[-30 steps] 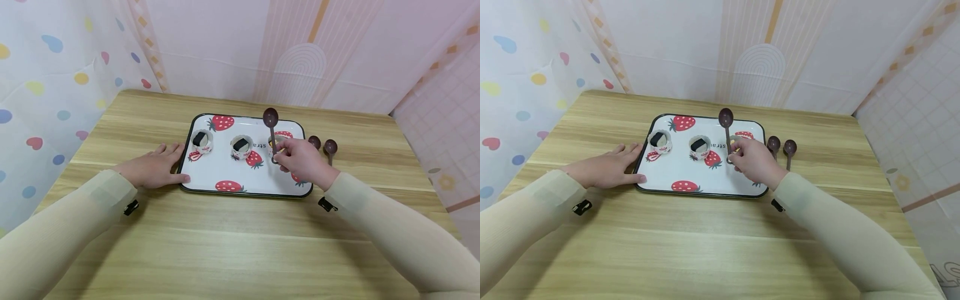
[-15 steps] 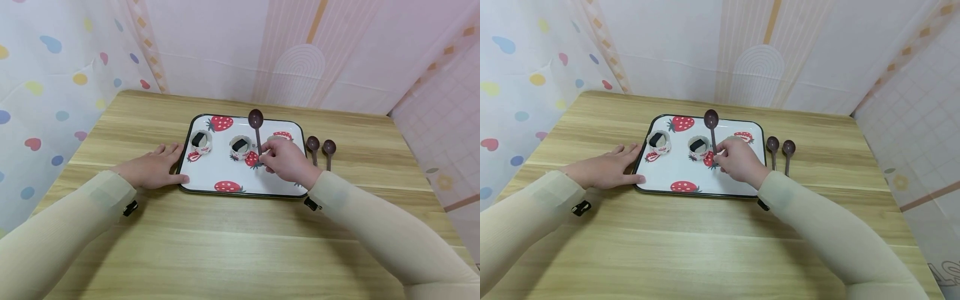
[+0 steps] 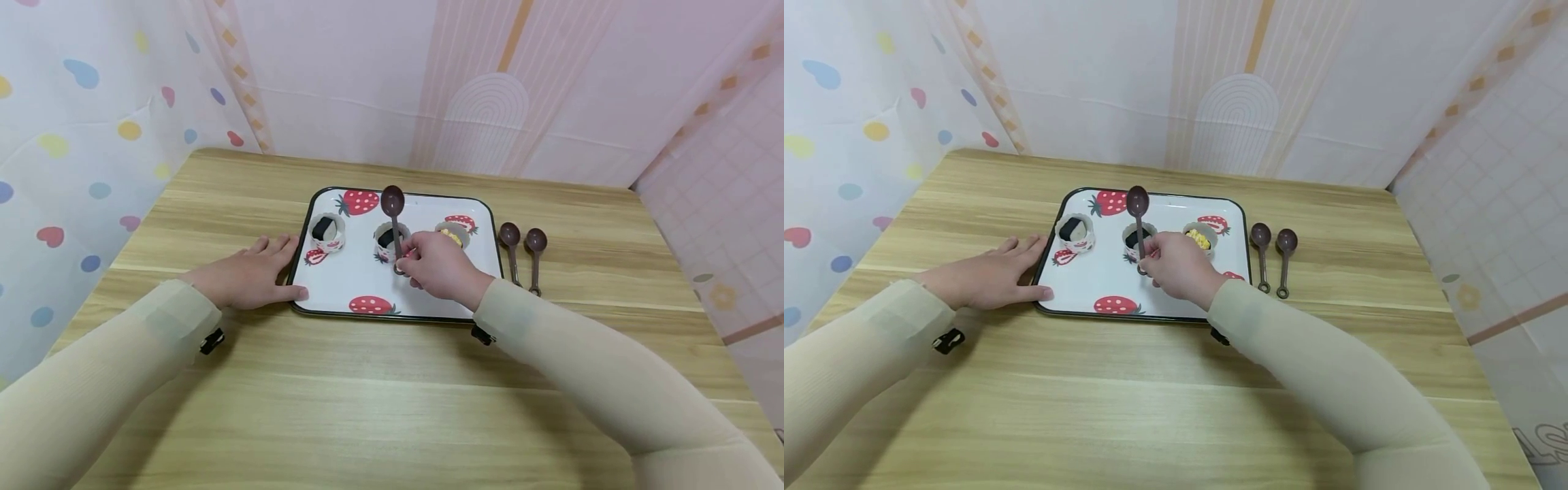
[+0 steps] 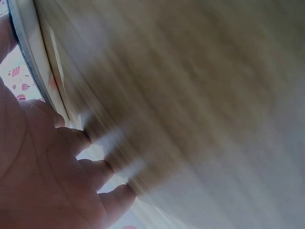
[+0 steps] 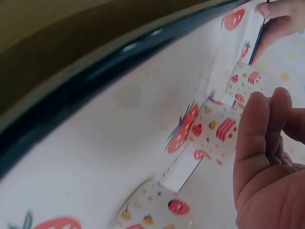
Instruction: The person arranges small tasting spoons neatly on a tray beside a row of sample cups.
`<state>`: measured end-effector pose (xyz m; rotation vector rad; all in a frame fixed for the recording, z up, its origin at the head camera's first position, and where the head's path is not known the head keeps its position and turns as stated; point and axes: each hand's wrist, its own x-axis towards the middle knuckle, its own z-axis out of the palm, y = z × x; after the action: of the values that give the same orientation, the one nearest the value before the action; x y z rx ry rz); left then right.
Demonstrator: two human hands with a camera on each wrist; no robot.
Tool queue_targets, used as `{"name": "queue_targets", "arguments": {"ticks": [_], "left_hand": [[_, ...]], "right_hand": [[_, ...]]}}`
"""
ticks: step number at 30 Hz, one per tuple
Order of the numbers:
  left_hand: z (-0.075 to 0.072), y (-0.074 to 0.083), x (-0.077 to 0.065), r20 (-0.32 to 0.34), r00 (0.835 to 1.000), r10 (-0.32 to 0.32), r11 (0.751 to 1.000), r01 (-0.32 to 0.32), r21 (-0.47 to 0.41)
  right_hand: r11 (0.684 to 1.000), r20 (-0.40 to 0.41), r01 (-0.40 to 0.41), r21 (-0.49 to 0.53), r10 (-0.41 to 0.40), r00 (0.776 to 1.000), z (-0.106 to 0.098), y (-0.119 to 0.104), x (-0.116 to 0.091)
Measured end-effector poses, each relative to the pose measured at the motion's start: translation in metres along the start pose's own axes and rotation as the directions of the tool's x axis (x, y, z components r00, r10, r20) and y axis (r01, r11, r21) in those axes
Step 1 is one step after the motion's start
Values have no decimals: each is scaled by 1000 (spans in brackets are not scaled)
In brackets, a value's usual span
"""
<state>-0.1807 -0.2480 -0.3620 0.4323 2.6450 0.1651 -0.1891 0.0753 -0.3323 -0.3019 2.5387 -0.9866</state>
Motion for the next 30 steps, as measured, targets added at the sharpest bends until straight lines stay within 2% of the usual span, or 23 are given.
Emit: {"name": "queue_targets", "arguments": {"ticks": [5, 12, 23, 30], "left_hand": [[1, 0, 1, -1, 1000, -5, 1000, 5, -3], [1, -1, 1, 0, 1000, -7, 1000, 7, -5], [0, -1, 2, 8, 1000, -15, 1000, 15, -12], [1, -1, 3, 1, 1000, -11, 1000, 11, -13]], "right_hand": [[1000, 8, -18, 17, 18, 1000, 9, -8, 5], [999, 22, -31, -38, 32, 999, 19, -16, 12], [997, 43, -67, -33, 68, 997, 29, -19, 19], [995, 59, -64, -71, 68, 996, 35, -23, 22]]}}
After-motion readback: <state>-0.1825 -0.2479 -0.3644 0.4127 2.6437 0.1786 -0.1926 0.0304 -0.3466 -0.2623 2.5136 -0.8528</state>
